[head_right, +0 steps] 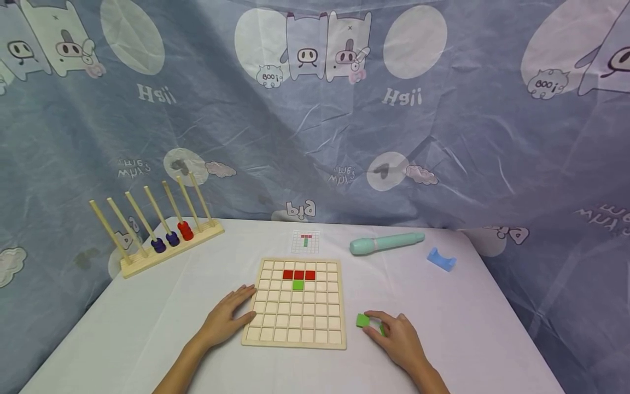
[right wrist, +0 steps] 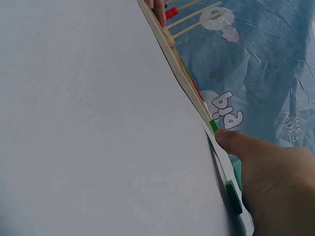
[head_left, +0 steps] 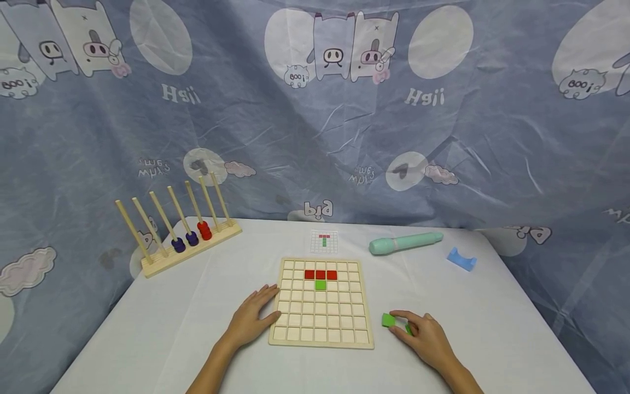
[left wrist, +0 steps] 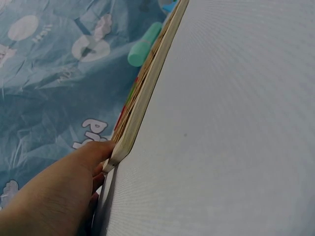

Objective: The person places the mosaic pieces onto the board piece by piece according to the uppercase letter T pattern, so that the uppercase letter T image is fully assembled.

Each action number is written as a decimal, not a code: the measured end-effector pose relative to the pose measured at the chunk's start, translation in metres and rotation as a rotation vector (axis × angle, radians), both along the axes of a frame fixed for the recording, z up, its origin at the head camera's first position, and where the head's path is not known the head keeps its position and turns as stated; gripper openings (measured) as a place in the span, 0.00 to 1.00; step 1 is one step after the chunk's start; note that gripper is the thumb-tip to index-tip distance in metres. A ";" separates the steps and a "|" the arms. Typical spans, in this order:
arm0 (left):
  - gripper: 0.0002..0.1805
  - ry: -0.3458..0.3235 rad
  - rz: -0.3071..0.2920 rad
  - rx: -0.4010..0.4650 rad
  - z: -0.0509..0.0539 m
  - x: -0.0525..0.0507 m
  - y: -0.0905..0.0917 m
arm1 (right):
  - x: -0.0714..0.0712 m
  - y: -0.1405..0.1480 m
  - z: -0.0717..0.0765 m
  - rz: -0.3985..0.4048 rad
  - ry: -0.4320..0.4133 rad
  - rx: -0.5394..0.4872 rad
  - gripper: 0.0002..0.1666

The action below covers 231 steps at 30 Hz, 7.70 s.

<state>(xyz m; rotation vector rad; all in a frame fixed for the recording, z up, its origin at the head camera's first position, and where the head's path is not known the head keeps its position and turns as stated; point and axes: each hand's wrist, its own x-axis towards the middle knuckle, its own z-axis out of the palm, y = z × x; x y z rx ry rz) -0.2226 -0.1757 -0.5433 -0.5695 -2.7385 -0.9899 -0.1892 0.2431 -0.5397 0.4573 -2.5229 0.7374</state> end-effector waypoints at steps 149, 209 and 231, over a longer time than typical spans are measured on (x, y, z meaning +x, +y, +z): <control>0.33 -0.027 0.007 -0.015 -0.001 -0.001 -0.001 | 0.013 0.044 0.002 -0.046 -0.161 -0.031 0.19; 0.32 -0.020 0.015 -0.016 -0.002 0.000 0.000 | -0.039 -0.007 -0.003 0.111 -0.048 -0.104 0.17; 0.32 -0.010 0.000 -0.010 -0.002 -0.002 0.000 | -0.059 -0.126 0.007 0.251 -0.001 -0.054 0.20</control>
